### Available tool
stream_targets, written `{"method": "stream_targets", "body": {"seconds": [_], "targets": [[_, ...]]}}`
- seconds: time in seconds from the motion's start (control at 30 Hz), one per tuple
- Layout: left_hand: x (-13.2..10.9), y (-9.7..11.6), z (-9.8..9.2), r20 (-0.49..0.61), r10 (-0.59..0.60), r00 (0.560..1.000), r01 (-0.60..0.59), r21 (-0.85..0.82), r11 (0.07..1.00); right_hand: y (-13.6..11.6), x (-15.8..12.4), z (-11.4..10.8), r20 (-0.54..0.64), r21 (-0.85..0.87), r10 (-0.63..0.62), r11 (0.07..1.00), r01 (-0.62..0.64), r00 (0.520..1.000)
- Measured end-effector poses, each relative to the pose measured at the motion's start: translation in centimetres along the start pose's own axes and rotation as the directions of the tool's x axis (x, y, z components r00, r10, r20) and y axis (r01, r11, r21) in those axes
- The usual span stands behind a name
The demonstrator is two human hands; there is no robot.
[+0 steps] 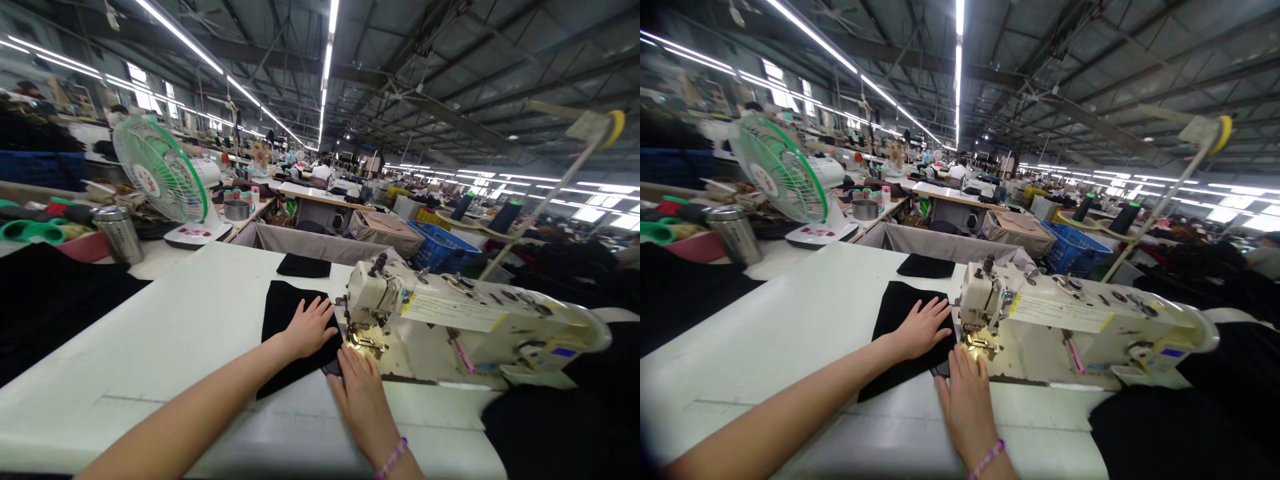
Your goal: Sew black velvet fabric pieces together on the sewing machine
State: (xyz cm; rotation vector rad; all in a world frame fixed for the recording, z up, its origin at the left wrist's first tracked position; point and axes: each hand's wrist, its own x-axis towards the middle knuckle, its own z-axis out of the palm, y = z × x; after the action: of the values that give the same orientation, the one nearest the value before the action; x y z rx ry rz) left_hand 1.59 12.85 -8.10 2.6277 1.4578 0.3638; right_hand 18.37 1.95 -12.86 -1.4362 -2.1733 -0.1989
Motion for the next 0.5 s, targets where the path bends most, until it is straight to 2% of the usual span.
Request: {"method": "stream_targets", "body": {"seconds": [0.17,0.33,0.43,0.5], "targets": [[3.5,-3.0,0.9,0.015,-0.071,0.997,0.071,0.001,0.997,0.8,0.2,0.8,-0.070,-0.018,-0.076,0.997,0.074,0.995],[5.8,-5.2,1.0,-0.007,-0.154,0.988,0.154,0.020,0.988,1.6,0.1,2.1,-0.184,-0.143,-0.146,0.982,0.120,0.972],[6.6,-5.5,0.8,-0.088,-0.145,0.986,0.149,0.041,0.988,2.4,-0.8,3.7,-0.253,-0.222,-0.252,0.955,0.198,0.934],[7.4,-5.4,0.6,-0.149,-0.095,0.984,0.105,0.060,0.993,2.9,-1.4,4.8,-0.318,-0.216,-0.259,0.956,0.196,0.912]]}}
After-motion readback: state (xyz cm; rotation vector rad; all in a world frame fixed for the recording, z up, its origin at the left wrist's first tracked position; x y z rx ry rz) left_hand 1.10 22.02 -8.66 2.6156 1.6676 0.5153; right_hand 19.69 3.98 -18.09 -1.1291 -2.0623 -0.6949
